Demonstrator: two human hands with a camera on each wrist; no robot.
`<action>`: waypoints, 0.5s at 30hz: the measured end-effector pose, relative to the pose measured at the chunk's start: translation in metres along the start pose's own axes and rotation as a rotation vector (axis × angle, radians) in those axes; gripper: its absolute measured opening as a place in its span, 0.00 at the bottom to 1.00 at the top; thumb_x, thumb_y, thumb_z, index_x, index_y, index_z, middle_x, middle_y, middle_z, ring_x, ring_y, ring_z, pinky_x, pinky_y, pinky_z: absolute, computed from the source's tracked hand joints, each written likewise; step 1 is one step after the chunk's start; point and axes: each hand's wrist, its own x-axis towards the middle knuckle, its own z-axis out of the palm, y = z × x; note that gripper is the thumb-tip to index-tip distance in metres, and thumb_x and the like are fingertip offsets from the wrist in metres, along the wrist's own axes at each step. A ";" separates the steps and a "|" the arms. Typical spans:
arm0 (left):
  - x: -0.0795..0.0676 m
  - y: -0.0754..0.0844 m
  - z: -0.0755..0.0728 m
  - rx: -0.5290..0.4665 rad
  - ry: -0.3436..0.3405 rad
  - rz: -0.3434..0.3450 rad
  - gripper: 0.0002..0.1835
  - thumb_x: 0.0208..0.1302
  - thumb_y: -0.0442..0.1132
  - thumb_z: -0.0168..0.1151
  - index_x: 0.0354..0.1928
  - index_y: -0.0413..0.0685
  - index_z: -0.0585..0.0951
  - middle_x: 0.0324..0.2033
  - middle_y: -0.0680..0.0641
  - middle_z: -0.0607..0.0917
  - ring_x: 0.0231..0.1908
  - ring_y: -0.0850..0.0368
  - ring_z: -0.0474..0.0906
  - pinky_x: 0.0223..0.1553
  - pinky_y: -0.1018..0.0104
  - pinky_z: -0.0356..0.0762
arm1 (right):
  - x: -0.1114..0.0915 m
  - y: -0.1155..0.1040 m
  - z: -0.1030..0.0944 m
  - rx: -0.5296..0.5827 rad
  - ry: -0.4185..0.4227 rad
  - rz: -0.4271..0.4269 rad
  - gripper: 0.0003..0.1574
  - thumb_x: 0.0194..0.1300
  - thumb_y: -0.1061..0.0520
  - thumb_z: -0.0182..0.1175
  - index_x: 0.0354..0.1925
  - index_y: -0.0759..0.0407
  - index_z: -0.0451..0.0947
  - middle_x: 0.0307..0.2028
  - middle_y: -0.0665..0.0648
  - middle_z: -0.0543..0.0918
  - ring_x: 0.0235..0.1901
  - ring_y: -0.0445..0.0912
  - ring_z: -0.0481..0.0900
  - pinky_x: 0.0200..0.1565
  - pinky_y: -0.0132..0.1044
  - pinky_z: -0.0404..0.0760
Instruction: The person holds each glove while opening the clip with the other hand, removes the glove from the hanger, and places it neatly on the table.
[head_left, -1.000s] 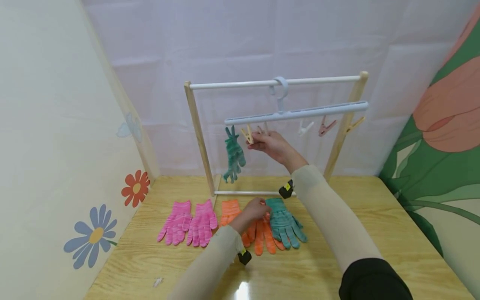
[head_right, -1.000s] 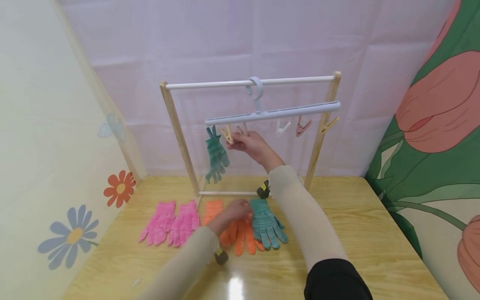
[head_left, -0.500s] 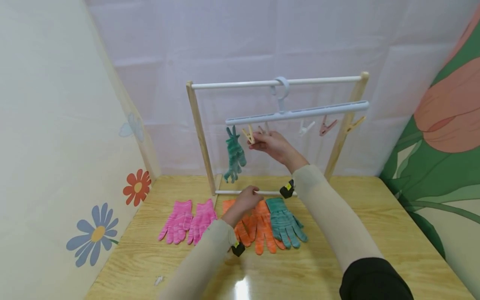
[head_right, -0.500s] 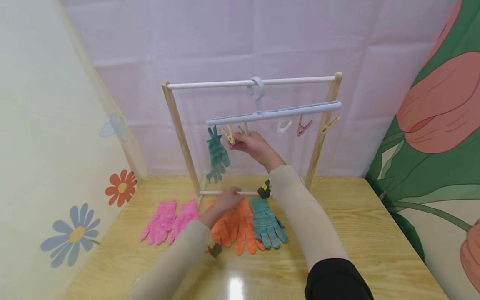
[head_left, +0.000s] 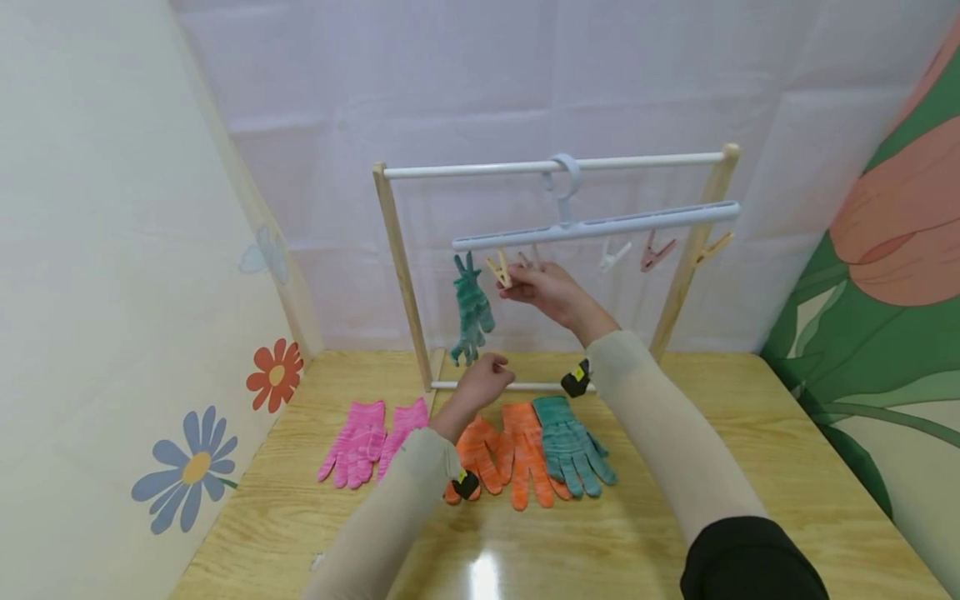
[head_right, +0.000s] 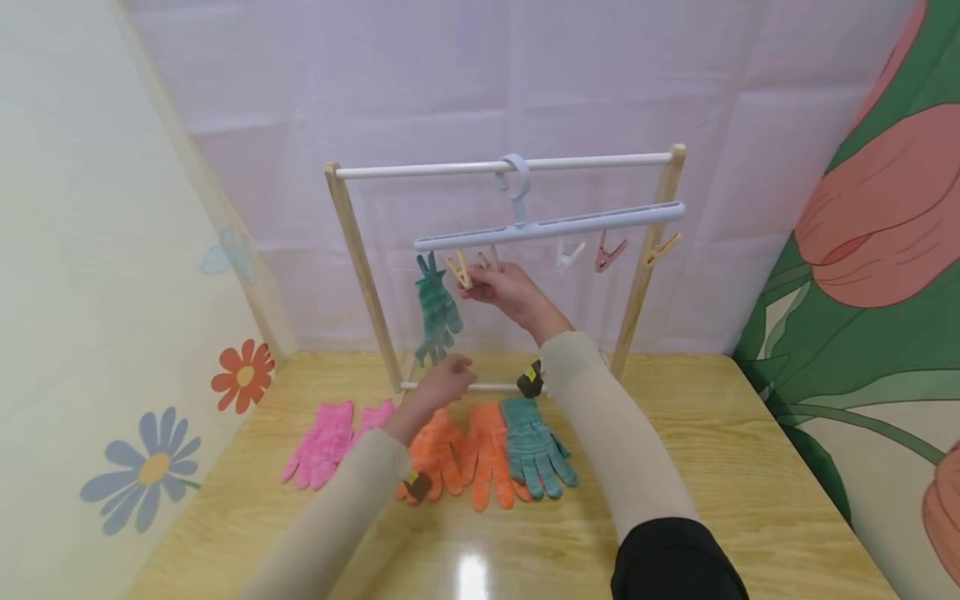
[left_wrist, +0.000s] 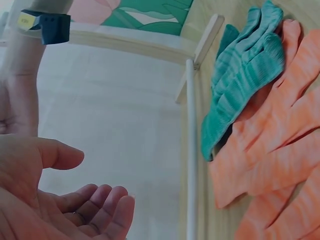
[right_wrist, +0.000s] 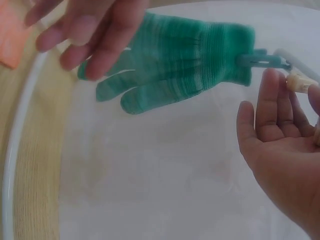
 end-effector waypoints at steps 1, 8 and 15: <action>0.000 0.001 -0.002 0.006 0.006 0.003 0.22 0.72 0.46 0.58 0.64 0.45 0.75 0.52 0.45 0.82 0.47 0.50 0.79 0.50 0.51 0.78 | 0.000 0.000 0.000 0.000 0.000 0.002 0.16 0.78 0.55 0.54 0.52 0.67 0.77 0.36 0.55 0.89 0.40 0.47 0.87 0.67 0.49 0.70; 0.003 0.006 -0.014 0.071 0.066 0.059 0.22 0.70 0.46 0.59 0.62 0.47 0.77 0.52 0.48 0.83 0.46 0.52 0.80 0.48 0.54 0.79 | 0.001 0.001 -0.002 -0.012 -0.002 -0.002 0.14 0.78 0.55 0.54 0.50 0.65 0.78 0.36 0.55 0.89 0.37 0.45 0.87 0.68 0.50 0.69; -0.002 0.016 -0.032 0.105 0.178 0.117 0.20 0.69 0.45 0.58 0.59 0.47 0.78 0.50 0.48 0.85 0.48 0.51 0.81 0.49 0.55 0.79 | 0.001 0.001 -0.003 -0.025 -0.002 -0.004 0.14 0.78 0.55 0.54 0.44 0.63 0.81 0.34 0.54 0.89 0.37 0.44 0.87 0.68 0.50 0.69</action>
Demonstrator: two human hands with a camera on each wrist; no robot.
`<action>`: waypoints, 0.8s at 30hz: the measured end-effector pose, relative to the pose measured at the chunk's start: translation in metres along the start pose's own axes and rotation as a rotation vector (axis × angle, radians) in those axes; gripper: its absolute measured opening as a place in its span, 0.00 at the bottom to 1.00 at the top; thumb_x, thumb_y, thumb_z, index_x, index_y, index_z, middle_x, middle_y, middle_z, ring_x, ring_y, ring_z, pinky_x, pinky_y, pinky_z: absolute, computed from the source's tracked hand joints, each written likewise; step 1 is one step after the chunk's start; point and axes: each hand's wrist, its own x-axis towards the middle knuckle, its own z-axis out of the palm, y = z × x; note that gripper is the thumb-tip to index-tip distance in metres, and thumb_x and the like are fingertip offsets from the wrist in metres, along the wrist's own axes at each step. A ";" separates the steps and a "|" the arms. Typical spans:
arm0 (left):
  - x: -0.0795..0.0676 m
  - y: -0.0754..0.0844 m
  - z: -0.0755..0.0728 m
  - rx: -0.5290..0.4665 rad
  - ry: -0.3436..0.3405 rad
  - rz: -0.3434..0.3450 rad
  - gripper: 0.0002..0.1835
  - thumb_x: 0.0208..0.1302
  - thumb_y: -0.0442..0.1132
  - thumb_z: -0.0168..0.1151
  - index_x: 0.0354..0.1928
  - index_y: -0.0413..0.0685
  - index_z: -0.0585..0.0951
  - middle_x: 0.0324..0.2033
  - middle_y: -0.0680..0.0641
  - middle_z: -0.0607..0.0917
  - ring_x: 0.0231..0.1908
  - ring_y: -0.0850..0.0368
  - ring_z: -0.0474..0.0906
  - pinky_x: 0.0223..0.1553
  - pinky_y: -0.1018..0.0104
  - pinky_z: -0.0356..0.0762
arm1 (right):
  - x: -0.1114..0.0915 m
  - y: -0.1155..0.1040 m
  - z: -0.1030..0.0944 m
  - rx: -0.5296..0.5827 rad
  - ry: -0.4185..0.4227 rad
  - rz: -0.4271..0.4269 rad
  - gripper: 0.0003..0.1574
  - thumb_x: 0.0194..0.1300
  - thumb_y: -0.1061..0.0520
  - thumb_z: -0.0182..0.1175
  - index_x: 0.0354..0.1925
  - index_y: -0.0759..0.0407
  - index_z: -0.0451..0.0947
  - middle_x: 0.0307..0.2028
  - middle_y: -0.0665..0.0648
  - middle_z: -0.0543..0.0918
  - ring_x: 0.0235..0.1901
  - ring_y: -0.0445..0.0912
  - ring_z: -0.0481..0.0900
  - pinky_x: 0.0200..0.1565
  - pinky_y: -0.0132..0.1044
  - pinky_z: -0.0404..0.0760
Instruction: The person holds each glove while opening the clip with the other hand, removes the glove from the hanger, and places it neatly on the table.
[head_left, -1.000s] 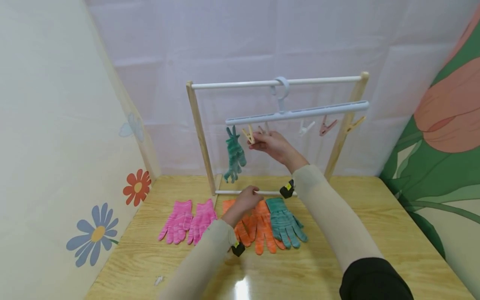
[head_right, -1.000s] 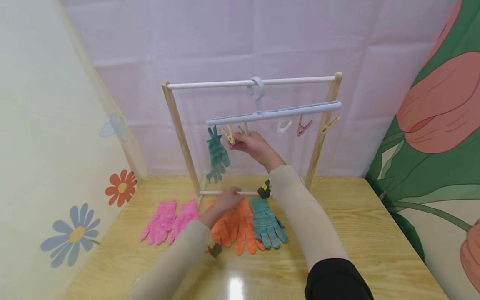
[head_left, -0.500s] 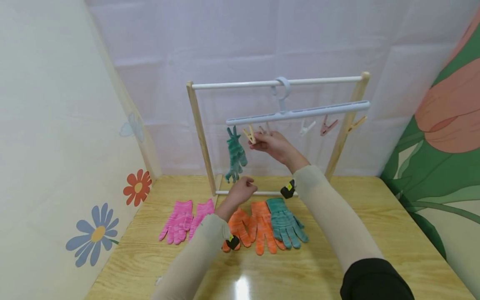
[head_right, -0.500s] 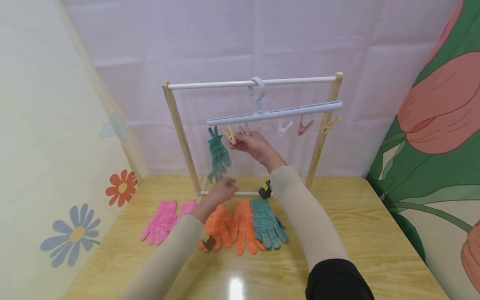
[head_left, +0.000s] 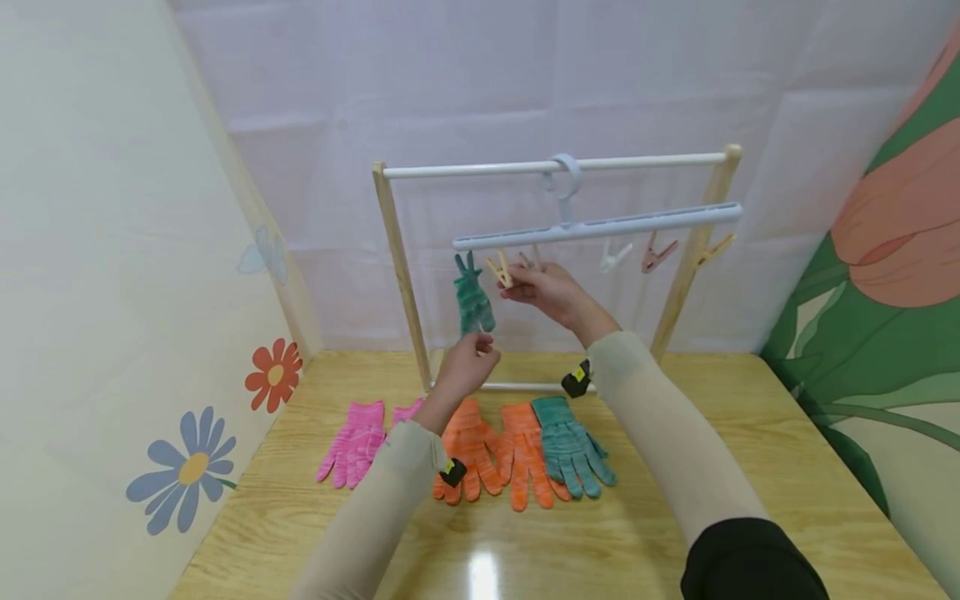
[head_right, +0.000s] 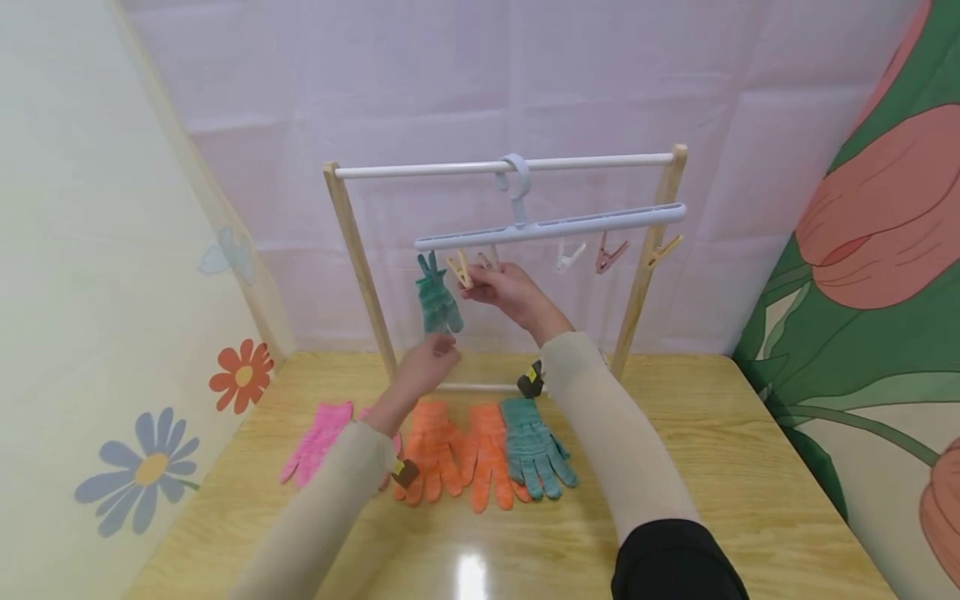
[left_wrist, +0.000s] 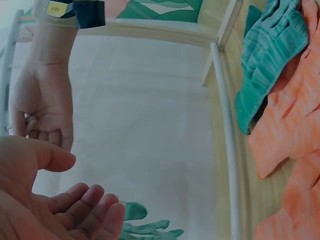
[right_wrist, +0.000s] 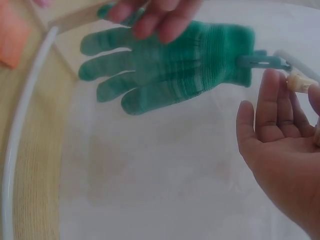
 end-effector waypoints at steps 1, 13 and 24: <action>0.000 0.002 -0.004 -0.005 0.019 0.007 0.19 0.69 0.45 0.58 0.58 0.47 0.79 0.50 0.48 0.85 0.48 0.51 0.81 0.48 0.55 0.79 | 0.000 0.000 0.000 0.000 -0.001 0.000 0.14 0.78 0.54 0.53 0.44 0.62 0.82 0.34 0.54 0.89 0.37 0.44 0.87 0.68 0.50 0.69; 0.011 0.017 -0.039 -0.140 0.309 0.051 0.18 0.63 0.40 0.60 0.53 0.38 0.78 0.43 0.41 0.82 0.42 0.46 0.80 0.45 0.53 0.79 | 0.000 -0.001 0.001 0.021 -0.011 0.009 0.16 0.78 0.55 0.54 0.49 0.67 0.79 0.34 0.54 0.89 0.36 0.44 0.87 0.70 0.52 0.67; 0.025 0.018 -0.044 -0.123 0.338 -0.028 0.22 0.67 0.44 0.61 0.58 0.40 0.74 0.50 0.42 0.78 0.48 0.47 0.76 0.51 0.53 0.76 | -0.002 0.000 0.004 0.044 -0.005 0.003 0.13 0.77 0.55 0.55 0.42 0.61 0.83 0.35 0.55 0.89 0.37 0.47 0.87 0.69 0.54 0.67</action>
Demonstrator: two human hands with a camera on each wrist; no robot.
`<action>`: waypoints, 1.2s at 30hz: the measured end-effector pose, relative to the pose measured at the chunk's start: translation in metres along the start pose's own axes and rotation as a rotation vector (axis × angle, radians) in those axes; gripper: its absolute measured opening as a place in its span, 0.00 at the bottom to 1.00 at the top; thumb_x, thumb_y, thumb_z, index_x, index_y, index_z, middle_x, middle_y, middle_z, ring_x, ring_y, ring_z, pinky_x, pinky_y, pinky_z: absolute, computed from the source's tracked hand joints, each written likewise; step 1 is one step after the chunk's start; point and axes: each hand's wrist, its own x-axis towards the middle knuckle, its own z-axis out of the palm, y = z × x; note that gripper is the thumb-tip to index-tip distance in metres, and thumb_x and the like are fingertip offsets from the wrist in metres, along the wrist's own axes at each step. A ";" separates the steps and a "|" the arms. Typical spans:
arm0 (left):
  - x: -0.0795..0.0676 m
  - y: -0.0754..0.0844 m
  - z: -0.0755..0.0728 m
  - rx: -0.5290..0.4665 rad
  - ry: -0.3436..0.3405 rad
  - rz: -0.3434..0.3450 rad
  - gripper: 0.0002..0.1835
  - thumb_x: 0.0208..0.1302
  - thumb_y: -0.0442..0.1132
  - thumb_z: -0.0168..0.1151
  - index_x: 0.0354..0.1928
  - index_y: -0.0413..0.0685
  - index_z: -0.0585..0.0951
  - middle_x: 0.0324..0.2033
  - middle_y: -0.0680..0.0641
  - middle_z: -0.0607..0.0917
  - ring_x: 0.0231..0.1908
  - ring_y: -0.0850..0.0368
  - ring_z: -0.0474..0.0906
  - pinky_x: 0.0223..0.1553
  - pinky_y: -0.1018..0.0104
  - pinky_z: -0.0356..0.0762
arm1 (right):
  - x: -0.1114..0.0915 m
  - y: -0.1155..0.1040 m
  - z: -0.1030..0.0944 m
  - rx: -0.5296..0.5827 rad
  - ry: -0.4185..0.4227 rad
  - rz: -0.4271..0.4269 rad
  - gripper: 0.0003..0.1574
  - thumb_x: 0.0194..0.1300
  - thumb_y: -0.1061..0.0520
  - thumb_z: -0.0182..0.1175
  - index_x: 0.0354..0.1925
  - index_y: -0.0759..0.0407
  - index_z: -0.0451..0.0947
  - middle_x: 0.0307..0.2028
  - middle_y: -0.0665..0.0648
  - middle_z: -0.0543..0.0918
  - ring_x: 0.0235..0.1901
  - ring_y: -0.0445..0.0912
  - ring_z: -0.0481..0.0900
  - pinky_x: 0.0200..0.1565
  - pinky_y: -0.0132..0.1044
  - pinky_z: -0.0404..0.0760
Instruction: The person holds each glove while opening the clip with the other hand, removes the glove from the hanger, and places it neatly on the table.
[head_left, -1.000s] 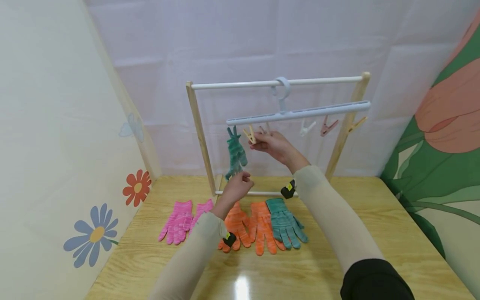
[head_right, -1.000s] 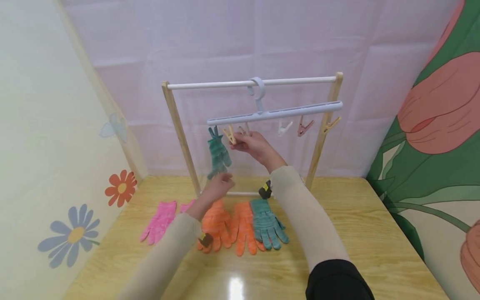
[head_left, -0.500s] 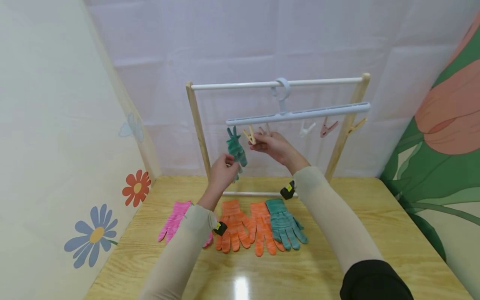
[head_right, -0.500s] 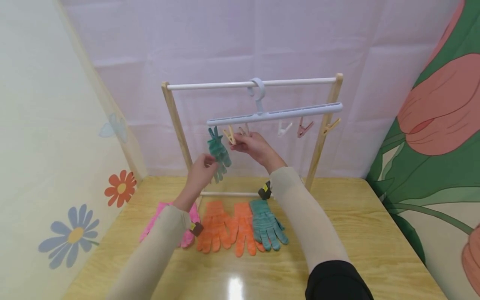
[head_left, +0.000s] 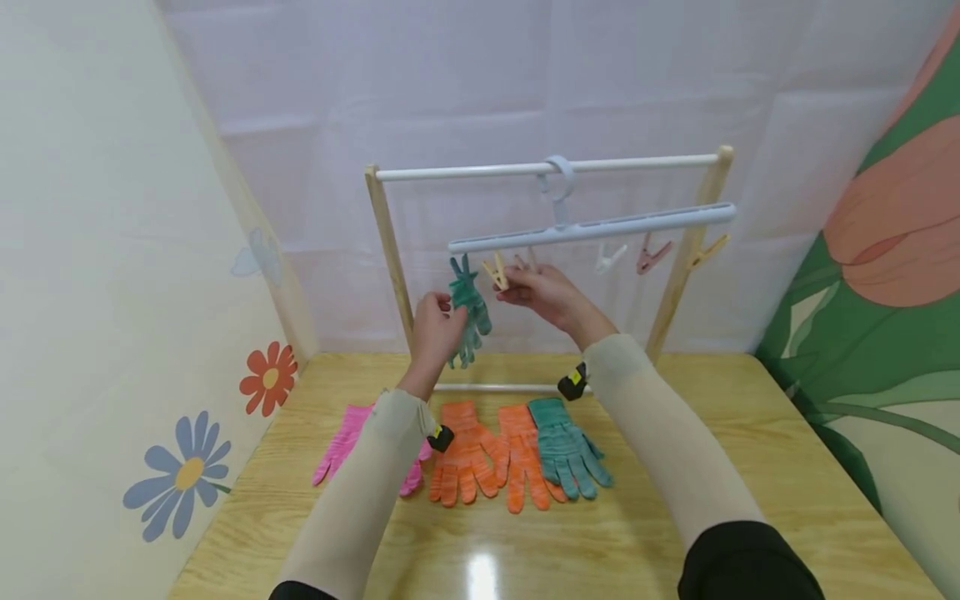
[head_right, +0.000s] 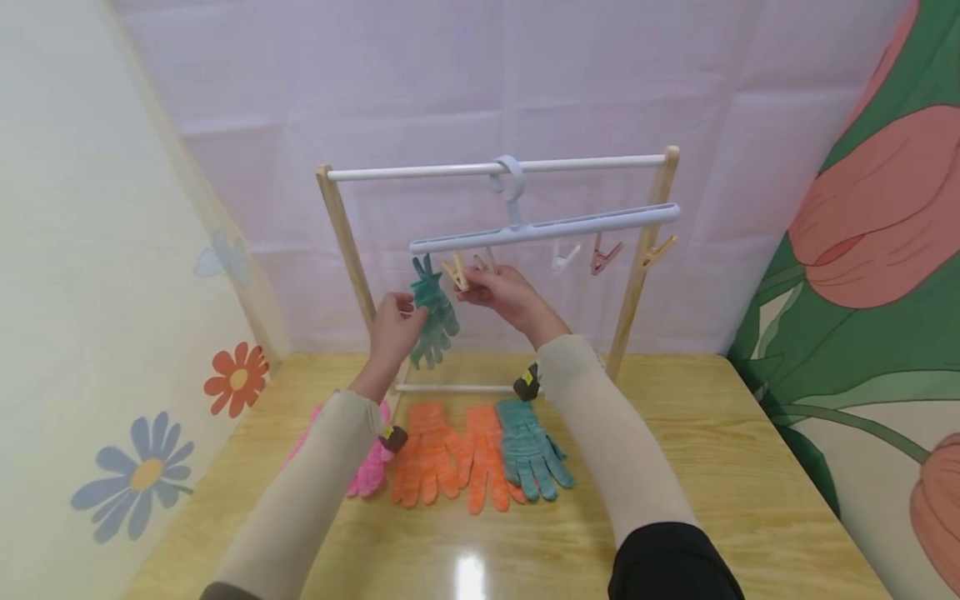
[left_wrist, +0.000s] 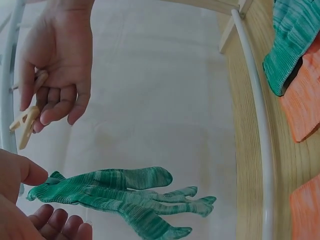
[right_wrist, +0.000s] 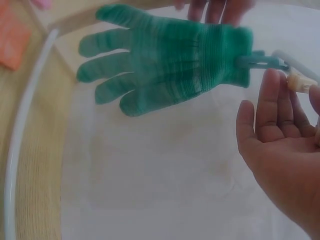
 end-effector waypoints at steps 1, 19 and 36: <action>0.001 0.000 0.000 -0.003 -0.003 -0.002 0.22 0.67 0.44 0.60 0.58 0.40 0.74 0.50 0.42 0.78 0.49 0.47 0.76 0.51 0.53 0.77 | 0.000 0.000 0.001 -0.003 -0.003 0.002 0.13 0.77 0.55 0.55 0.42 0.61 0.83 0.36 0.55 0.89 0.38 0.47 0.87 0.69 0.54 0.67; 0.011 0.005 0.000 -0.013 -0.052 -0.027 0.20 0.77 0.44 0.52 0.62 0.40 0.74 0.56 0.41 0.81 0.56 0.46 0.77 0.56 0.52 0.77 | -0.003 -0.003 0.001 0.019 -0.041 0.007 0.13 0.78 0.55 0.54 0.40 0.59 0.84 0.37 0.56 0.89 0.38 0.46 0.86 0.70 0.54 0.65; 0.014 0.002 0.004 -0.047 -0.037 0.017 0.17 0.75 0.41 0.54 0.57 0.37 0.76 0.48 0.39 0.81 0.48 0.46 0.76 0.52 0.51 0.76 | 0.002 0.019 0.005 -0.022 -0.026 0.044 0.15 0.78 0.54 0.53 0.53 0.64 0.76 0.36 0.53 0.88 0.39 0.45 0.85 0.68 0.55 0.69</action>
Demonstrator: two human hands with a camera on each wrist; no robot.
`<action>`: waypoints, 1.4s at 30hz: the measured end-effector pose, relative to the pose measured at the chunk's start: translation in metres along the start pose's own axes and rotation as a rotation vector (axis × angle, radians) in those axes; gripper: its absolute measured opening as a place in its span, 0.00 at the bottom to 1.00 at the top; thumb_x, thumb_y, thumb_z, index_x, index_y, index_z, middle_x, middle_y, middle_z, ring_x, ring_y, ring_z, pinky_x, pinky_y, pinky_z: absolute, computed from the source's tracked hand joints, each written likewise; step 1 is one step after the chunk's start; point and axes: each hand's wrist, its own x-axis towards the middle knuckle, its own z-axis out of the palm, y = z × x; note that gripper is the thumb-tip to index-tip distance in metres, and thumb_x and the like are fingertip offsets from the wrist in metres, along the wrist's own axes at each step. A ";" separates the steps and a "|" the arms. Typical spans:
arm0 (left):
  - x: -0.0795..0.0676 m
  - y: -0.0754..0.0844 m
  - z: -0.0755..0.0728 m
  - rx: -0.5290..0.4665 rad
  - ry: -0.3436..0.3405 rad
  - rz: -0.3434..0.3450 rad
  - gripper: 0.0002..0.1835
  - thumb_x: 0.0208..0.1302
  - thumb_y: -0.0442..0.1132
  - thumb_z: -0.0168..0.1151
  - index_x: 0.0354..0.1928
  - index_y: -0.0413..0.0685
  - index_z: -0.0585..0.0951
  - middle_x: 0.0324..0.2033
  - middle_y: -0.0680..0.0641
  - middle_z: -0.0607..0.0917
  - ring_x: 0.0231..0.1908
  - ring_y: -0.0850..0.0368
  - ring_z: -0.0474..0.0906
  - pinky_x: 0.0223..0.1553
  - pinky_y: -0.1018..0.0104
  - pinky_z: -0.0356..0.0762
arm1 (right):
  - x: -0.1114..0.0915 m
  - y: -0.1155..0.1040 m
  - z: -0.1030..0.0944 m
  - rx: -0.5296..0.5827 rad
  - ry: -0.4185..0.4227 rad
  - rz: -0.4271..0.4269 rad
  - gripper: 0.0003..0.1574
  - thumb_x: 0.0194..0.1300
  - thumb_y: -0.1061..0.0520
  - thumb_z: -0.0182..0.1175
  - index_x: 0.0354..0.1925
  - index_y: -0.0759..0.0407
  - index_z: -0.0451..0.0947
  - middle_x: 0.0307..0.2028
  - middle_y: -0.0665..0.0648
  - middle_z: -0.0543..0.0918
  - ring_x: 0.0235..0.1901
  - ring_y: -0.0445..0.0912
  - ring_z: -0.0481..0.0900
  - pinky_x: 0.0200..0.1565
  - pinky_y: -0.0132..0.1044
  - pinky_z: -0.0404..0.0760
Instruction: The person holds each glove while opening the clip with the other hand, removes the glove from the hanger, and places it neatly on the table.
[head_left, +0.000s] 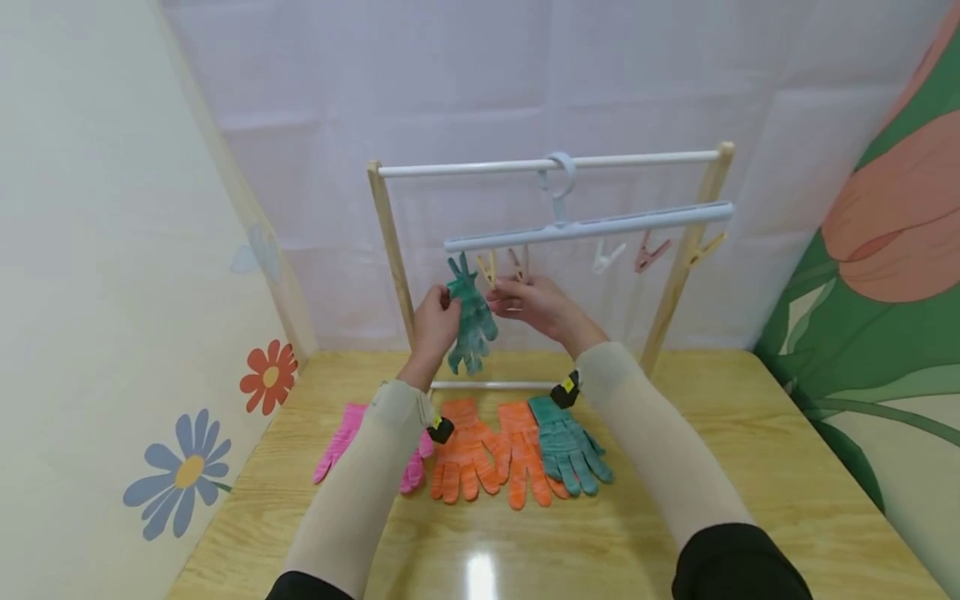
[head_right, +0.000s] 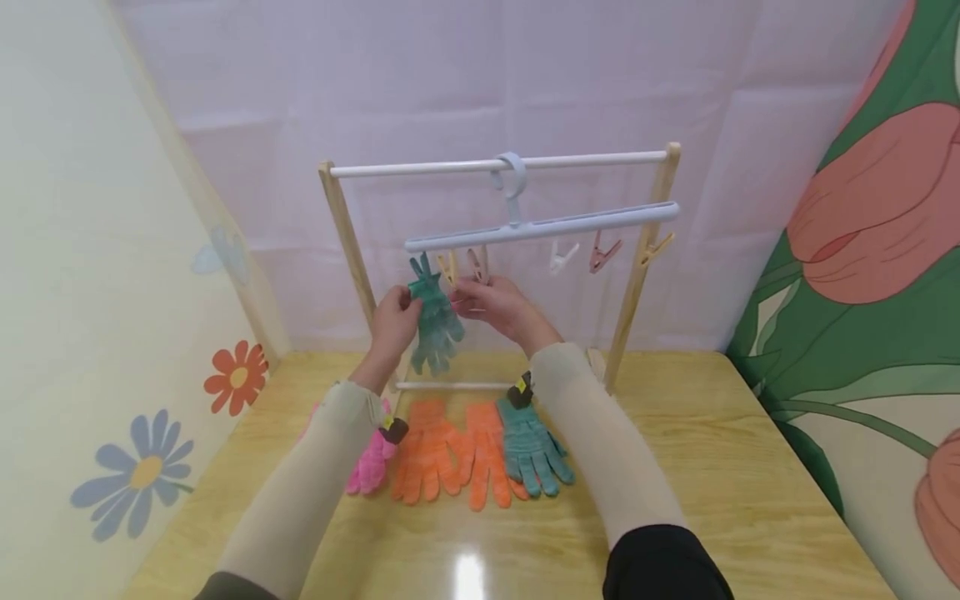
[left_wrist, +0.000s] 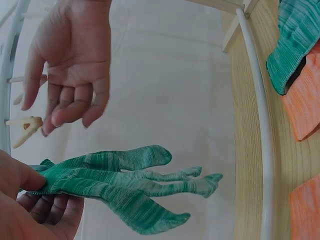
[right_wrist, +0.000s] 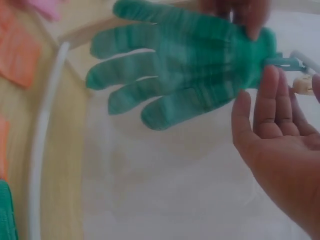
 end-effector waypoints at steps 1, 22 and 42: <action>0.000 -0.001 0.000 -0.002 -0.001 0.001 0.17 0.74 0.41 0.54 0.57 0.37 0.76 0.48 0.39 0.81 0.47 0.46 0.76 0.52 0.51 0.76 | 0.000 0.003 0.001 -0.008 0.000 0.027 0.19 0.78 0.53 0.53 0.56 0.66 0.75 0.35 0.52 0.88 0.39 0.46 0.85 0.67 0.54 0.70; 0.000 -0.002 -0.005 0.006 0.042 0.073 0.12 0.71 0.39 0.55 0.48 0.37 0.78 0.37 0.41 0.81 0.38 0.47 0.75 0.41 0.56 0.75 | 0.002 -0.003 0.063 -0.229 0.245 -0.297 0.27 0.77 0.57 0.54 0.69 0.64 0.69 0.67 0.62 0.74 0.69 0.53 0.70 0.71 0.44 0.66; 0.001 -0.006 -0.012 -0.024 0.011 0.034 0.15 0.66 0.37 0.54 0.50 0.37 0.80 0.37 0.42 0.81 0.38 0.49 0.74 0.38 0.60 0.71 | 0.044 -0.010 0.073 -0.034 0.136 -0.079 0.26 0.83 0.53 0.41 0.67 0.66 0.70 0.55 0.65 0.82 0.60 0.52 0.76 0.70 0.49 0.65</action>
